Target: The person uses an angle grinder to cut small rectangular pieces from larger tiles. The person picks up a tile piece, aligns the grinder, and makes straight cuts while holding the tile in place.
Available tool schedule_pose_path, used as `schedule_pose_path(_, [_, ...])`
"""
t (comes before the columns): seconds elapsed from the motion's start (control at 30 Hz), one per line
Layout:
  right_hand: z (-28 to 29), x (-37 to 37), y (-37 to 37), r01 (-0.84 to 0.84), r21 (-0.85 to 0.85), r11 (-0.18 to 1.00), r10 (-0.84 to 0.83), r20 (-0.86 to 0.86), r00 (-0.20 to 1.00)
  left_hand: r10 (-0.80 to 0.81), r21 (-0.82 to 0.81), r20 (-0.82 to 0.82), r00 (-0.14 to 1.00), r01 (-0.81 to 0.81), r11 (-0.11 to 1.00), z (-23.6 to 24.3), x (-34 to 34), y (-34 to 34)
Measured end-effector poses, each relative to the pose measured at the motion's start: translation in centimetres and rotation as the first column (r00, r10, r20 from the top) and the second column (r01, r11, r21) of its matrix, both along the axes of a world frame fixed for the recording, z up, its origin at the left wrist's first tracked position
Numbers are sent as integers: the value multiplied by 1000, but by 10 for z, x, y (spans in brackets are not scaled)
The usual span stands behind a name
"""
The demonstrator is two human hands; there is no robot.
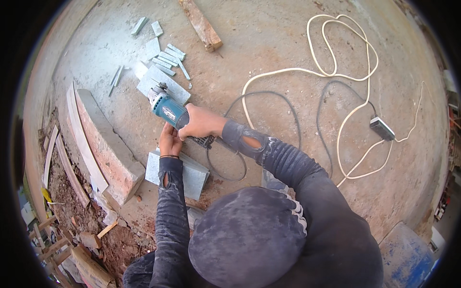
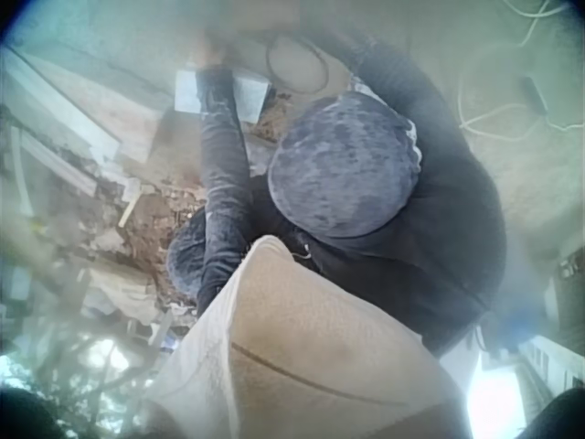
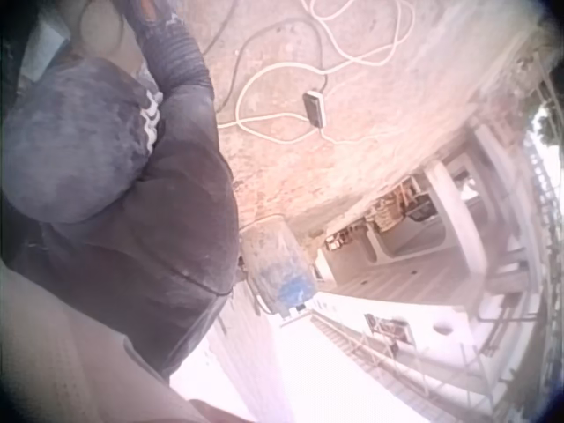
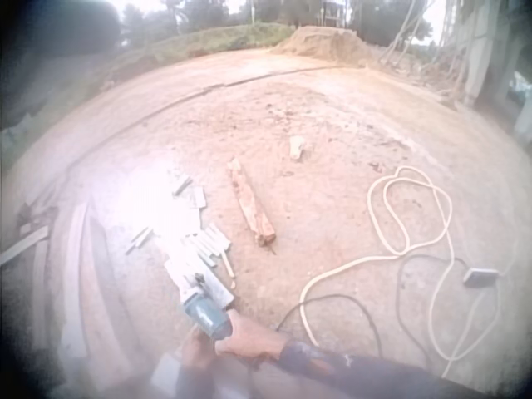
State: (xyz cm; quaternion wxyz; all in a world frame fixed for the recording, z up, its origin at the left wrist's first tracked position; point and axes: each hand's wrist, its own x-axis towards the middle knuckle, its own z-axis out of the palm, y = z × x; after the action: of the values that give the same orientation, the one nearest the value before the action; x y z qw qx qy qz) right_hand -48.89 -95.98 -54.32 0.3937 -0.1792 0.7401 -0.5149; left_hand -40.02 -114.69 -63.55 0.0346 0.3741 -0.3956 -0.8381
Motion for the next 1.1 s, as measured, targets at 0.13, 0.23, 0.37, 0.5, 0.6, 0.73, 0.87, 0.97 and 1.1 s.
schedule_pose_path(0.13, [21,1,29,-48,40,998,45,81,996,72,13,84,994,-73,997,9,-5,7])
schedule_pose_path(0.23, [20,-10,44,-147,64,987,145,35,989,101,21,100,990,-104,994,14,-7,8])
schedule_pose_path(0.37, [29,-37,47,-289,123,949,291,1,957,118,24,116,986,-121,992,17,-7,9])
schedule_pose_path(0.5, [24,-60,36,-364,95,926,370,-55,927,100,17,111,989,-102,995,19,-6,10])
schedule_pose_path(0.6, [16,-70,18,-396,85,914,404,-120,907,99,9,118,988,-100,995,20,-7,12])
schedule_pose_path(0.73, [19,-77,-10,-413,135,901,432,-175,885,108,8,123,987,-110,994,21,-6,12])
schedule_pose_path(0.87, [17,-76,-23,-400,123,908,414,-132,900,72,-33,104,992,-69,997,22,-6,13])
schedule_pose_path(0.97, [27,-66,-14,-326,106,939,341,-179,923,37,-105,71,997,-29,994,20,-8,8])
schedule_pose_path(1.1, [33,-52,25,-111,-112,987,120,72,990,73,-434,169,983,8,901,30,-39,7])
